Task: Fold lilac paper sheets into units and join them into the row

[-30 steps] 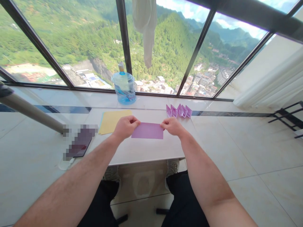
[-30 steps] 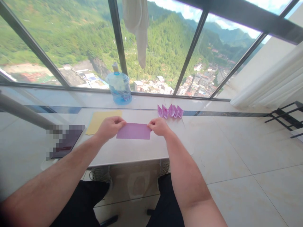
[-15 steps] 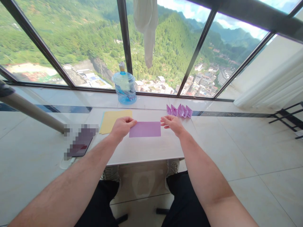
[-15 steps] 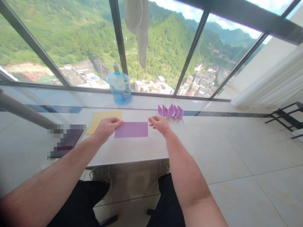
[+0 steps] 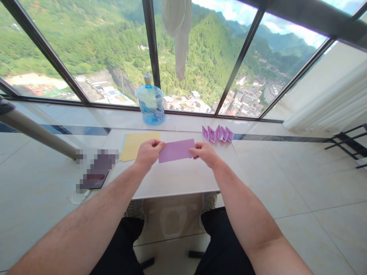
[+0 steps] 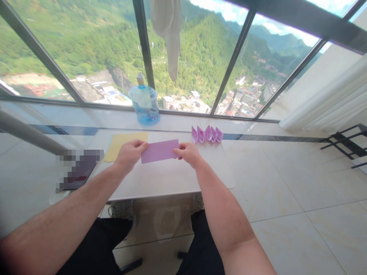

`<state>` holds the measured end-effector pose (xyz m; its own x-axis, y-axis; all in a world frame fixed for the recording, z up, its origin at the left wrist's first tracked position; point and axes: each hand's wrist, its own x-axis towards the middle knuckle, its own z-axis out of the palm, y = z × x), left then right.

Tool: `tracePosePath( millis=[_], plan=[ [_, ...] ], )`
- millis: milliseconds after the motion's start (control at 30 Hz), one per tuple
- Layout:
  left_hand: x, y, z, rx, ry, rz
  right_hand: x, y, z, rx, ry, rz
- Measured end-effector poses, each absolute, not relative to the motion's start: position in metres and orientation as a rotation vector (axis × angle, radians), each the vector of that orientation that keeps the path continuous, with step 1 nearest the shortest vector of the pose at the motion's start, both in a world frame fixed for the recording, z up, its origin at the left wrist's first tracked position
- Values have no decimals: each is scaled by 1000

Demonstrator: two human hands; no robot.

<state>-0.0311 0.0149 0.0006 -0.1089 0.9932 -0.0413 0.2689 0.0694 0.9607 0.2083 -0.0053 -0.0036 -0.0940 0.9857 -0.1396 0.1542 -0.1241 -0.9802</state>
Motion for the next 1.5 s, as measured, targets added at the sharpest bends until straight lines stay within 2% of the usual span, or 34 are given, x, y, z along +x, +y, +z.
tracePosePath(
  millis=[1500],
  plan=[
    [-29, 11, 10, 1380, 1612, 1080, 205, -9, 4, -1551, -1345, 1186]
  ],
)
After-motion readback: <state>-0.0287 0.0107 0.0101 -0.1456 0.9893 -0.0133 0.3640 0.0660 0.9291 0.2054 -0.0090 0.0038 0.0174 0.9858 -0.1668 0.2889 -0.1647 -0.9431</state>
